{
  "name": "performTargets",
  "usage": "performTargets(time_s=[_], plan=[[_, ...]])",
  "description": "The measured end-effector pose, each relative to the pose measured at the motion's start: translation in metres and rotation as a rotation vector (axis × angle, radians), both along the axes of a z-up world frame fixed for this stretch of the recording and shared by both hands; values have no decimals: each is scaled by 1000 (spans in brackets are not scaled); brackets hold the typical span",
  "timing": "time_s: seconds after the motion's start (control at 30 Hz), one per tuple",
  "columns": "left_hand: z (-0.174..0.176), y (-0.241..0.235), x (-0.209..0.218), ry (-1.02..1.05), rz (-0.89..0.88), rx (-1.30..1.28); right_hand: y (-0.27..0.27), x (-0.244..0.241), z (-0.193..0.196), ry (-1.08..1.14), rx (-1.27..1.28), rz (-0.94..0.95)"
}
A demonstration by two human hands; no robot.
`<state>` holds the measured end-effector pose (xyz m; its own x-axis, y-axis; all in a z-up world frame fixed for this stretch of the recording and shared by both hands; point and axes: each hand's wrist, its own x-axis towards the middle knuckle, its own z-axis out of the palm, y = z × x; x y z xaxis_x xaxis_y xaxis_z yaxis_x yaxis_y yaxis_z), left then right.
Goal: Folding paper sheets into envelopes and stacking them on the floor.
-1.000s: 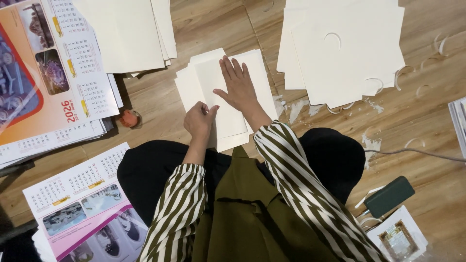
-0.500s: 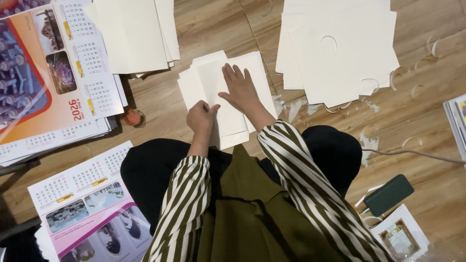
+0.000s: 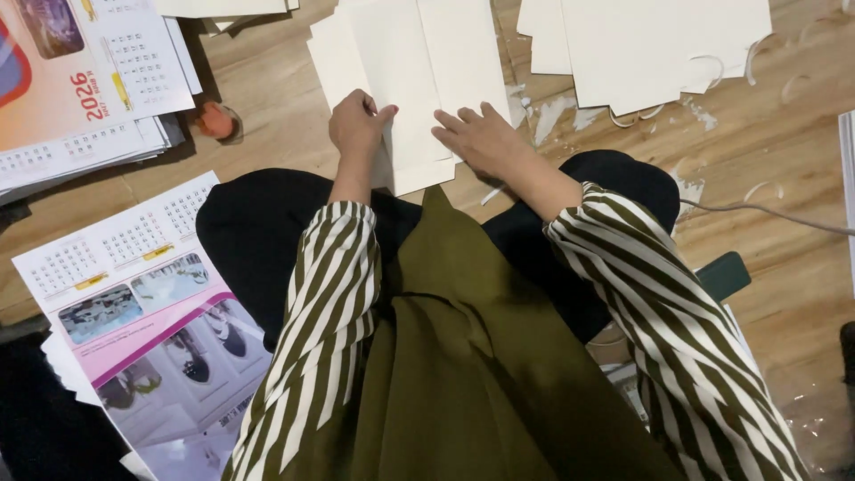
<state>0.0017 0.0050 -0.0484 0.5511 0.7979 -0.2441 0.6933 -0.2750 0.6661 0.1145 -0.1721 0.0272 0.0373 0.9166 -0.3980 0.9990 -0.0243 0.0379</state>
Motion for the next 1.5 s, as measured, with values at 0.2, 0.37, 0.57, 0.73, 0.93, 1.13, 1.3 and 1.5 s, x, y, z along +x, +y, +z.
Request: performTargets(time_s=[0.2, 0.37, 0.57, 0.73, 0.93, 1.13, 1.3, 1.5], plan=[[-5, 3, -3, -22, -52, 14, -19, 5, -30, -67, 9, 56], [5, 0, -2, -6, -24, -8, -25, 7, -41, -58, 0, 67], [9, -2, 1, 12, -23, -3, -31, 1, -31, -33, -99, 25], [16, -7, 3, 13, 5, 2, -35, -4, -16, -38, -245, -1], [30, -11, 12, 195, -162, 388, -30, -1, -12, 444, -25, -392], [38, -10, 31, 311, -701, 638, -6, 0, -27, 464, 174, -696], [30, -3, 44, 398, -915, 760, 7, 2, -40, 394, 109, -772], [32, 2, 55, 440, -949, 717, 15, 4, -43, 383, 98, -804]])
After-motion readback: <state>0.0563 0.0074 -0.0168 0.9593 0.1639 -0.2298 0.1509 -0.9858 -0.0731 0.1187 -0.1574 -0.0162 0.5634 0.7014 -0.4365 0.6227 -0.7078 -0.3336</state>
